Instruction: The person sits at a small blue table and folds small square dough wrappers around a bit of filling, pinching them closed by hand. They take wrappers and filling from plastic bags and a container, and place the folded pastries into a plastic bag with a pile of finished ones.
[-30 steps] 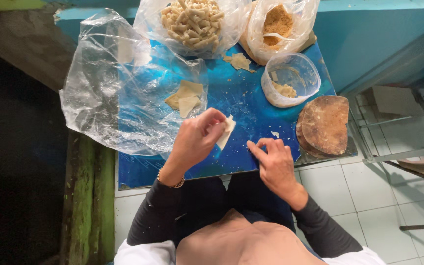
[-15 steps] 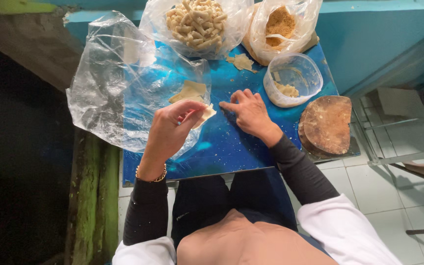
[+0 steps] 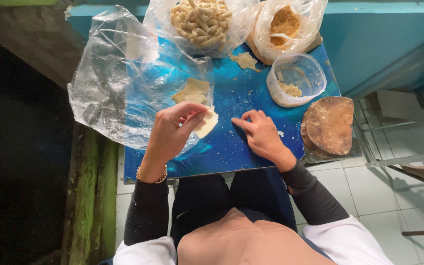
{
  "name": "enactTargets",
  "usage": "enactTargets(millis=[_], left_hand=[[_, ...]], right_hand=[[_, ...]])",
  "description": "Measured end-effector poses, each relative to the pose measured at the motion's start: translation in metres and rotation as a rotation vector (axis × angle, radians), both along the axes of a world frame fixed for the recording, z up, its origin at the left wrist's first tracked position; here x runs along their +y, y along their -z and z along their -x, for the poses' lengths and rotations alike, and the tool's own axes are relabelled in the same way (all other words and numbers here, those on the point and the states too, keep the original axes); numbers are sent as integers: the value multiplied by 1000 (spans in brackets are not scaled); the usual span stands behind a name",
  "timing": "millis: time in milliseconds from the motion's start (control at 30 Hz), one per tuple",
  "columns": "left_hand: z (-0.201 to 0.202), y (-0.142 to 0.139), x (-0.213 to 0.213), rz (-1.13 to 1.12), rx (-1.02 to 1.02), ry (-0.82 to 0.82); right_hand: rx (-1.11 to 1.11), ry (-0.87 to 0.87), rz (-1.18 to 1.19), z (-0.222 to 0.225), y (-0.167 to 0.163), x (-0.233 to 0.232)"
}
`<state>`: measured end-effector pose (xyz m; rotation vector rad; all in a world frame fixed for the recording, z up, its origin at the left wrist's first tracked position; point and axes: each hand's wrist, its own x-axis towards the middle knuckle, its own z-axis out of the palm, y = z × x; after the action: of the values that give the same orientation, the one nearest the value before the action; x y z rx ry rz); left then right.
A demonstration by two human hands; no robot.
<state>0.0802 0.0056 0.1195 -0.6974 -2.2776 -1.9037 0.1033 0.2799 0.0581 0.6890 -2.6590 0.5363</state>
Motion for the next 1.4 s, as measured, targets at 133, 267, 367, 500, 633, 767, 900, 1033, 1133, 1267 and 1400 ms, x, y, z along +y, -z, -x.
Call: enactTargets(millis=[133, 267, 367, 500, 633, 767, 900, 1033, 1133, 1267, 1400], left_hand=[[-4, -7, 1, -1, 20, 14], [0, -7, 10, 56, -20, 11], [7, 2, 28, 117, 48, 79], [28, 24, 72, 312, 117, 310], [47, 50, 106, 621, 254, 402], [53, 68, 112, 589, 344, 254], [31, 77, 93, 503, 468, 96], [-8, 83, 80, 692, 489, 75], [-19, 84, 73, 657, 593, 15], [-21, 84, 71, 642, 621, -4], [-19, 83, 72, 543, 646, -21]], right_hand=[[-5, 55, -73, -26, 2, -16], [86, 89, -164, -44, 6, -26], [68, 147, 9, -40, 3, -11], [-279, 241, 683, -32, -9, 31], [-350, 254, 847, -37, -7, 46], [-300, 177, 712, -51, 3, 30], [0, 160, 212, -55, 7, 8], [103, 135, -122, -60, 3, 0], [118, 115, -132, -66, -2, 4], [-19, 70, 151, -52, -22, 31], [102, 282, 148, -14, -62, 89]])
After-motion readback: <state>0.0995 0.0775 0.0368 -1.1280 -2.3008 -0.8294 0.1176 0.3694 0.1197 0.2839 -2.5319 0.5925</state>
